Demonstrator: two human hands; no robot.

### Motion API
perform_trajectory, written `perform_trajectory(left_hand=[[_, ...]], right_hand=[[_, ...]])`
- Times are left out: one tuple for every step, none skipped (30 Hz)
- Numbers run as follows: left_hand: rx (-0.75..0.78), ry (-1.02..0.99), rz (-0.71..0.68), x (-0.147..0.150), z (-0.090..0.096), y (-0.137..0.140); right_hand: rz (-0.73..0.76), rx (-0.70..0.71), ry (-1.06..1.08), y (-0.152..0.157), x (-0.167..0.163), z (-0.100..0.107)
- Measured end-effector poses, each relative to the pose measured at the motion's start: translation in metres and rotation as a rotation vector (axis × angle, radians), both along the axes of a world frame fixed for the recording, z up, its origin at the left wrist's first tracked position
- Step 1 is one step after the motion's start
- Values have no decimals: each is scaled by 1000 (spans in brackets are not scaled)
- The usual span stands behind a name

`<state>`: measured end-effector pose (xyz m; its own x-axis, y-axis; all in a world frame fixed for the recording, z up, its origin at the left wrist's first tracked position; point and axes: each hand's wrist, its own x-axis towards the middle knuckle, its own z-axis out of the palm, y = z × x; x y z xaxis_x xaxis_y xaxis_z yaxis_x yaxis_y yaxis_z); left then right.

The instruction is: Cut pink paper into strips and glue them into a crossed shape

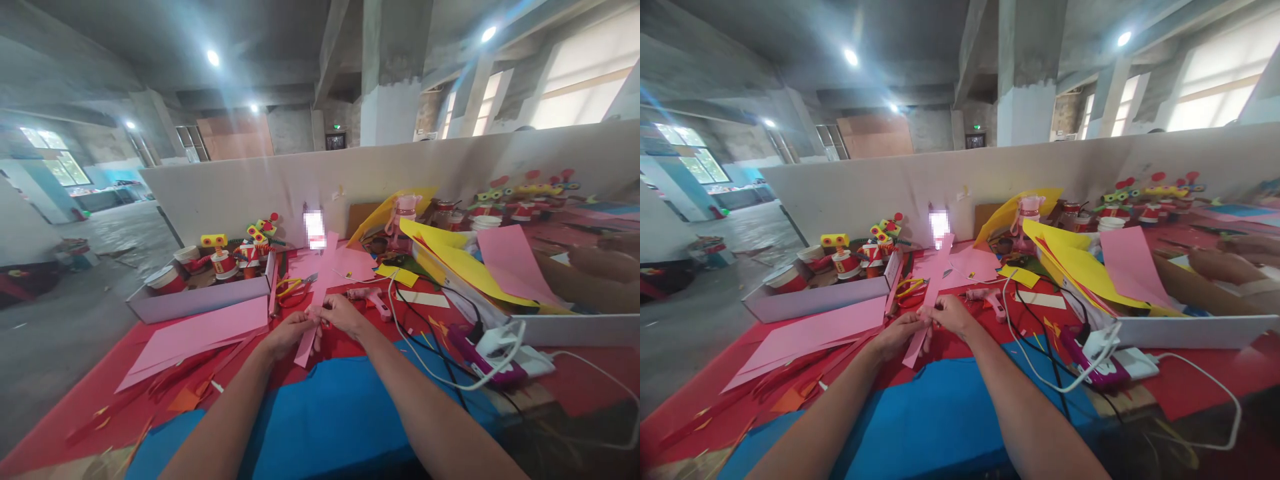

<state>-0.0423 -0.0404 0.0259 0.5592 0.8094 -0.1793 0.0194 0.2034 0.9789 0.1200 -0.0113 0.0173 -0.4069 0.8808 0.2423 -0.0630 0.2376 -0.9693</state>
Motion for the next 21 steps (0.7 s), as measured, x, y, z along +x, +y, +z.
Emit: perform_trajectory(left_hand=[[1,10,1,0,0,0],[5,22,-2,-1,0,0],[8,38,-11,-1,1,-1],[14,53,-22,-2,1,-1],[22,65,-34,-2,2,-1],[33,72,-40,-3,2,0],[48,76,-32,-4,2,1],[65,74,-3,-5,1,3],[84,62,50,-6,1,5],[107,39,127,-7,1,8],[132,4,224,-9,0,11],[160,-45,333,-11,1,14],[189,-103,434,-12,1,16],[220,-162,511,-13,1,18],[253,-214,559,-13,1,19],[282,-247,574,-12,1,20],[303,-256,560,-10,0,20],[316,-238,522,-8,-2,20],[327,-196,474,-4,-4,19],[339,-139,434,-1,-6,18],[355,-78,413,2,-8,17]], right_hand=[[-67,24,-50,1,0,-2],[-142,43,-82,3,2,-4],[-215,54,-98,6,5,-4],[-291,65,-92,9,9,-4],[-359,80,-74,12,14,-4],[-421,97,-57,15,19,-4],[-481,111,-38,17,23,-4],[-530,114,-8,20,26,-4],[-559,99,32,22,27,-4],[-567,69,77,23,28,-5],[-560,26,126,25,27,-6],[-544,-22,176,25,26,-6],[-527,-69,228,25,23,-7],[-514,-112,286,25,20,-8],[-505,-149,347,23,16,-8],[-498,-182,409,21,11,-9],[-487,-214,468,18,5,-10],[-469,-243,510,14,-1,-11],[-446,-263,528,10,-7,-12],[-422,-269,518,6,-13,-13],[-391,-261,485,3,-18,-14]])
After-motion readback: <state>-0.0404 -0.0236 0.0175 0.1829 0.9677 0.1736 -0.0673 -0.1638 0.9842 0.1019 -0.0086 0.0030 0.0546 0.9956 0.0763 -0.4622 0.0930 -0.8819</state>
